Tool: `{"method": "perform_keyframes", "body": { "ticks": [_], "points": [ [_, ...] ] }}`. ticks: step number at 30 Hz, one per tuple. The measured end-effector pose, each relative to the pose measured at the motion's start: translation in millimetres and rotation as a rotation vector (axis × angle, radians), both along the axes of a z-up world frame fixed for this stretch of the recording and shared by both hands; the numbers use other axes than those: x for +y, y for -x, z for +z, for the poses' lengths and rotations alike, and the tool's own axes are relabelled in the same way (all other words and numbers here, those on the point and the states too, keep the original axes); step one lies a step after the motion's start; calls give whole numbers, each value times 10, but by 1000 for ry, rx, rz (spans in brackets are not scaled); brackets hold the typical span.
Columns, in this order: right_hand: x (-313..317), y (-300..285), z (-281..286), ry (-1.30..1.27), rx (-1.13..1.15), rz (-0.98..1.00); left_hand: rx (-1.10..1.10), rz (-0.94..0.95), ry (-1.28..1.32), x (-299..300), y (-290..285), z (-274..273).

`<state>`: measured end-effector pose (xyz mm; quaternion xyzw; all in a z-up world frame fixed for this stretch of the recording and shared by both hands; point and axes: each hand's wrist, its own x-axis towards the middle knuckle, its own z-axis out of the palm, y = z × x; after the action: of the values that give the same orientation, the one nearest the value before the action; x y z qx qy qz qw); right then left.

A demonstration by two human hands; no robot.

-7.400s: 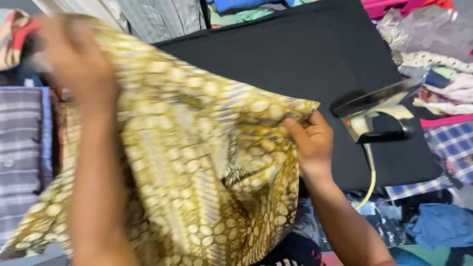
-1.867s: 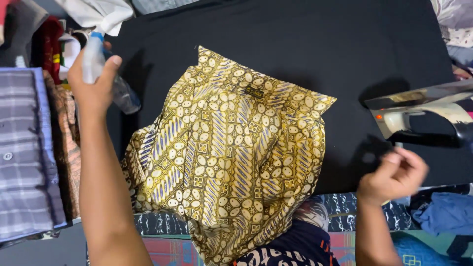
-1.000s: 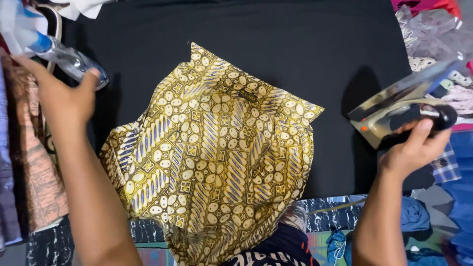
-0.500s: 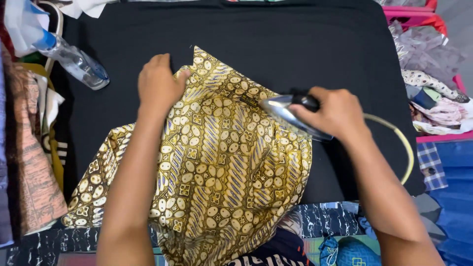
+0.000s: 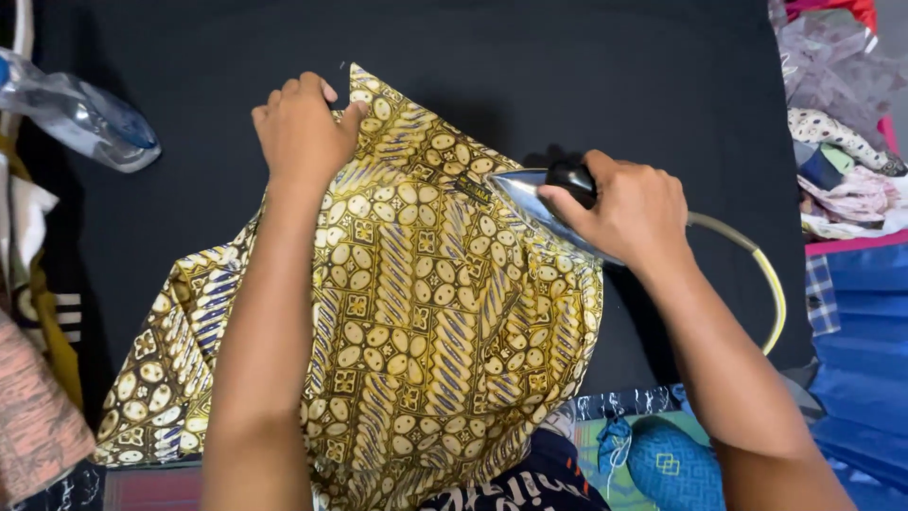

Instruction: The person unfolds a patterned shirt on a black ironing board and buttons it up. They then spray the shirt with water and use an iron to press the collar and front sections of the garment.

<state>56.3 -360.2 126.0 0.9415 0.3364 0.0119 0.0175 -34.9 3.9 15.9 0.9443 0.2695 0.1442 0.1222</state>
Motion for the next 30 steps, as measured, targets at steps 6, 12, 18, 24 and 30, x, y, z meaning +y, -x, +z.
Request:
{"method": "perform_keyframes", "body": {
  "ticks": [6, 12, 18, 24, 30],
  "points": [
    [-3, -9, -38, -18, -34, 124, -7, -56, -27, 33, -7, -62],
    [34, -42, -138, -80, -188, 119, -30, -55, -41, 20, -17, -71],
    [48, -18, -100, -124, -161, 265, -80, -61, -72, 7, 23, -129],
    [195, -55, -52, -46, -72, 91, -114, -69, -64, 11, 29, -102],
    [206, -33, -70, -60, -64, 144, -141, -78, -53, 26, 39, -167]
  ]
}}
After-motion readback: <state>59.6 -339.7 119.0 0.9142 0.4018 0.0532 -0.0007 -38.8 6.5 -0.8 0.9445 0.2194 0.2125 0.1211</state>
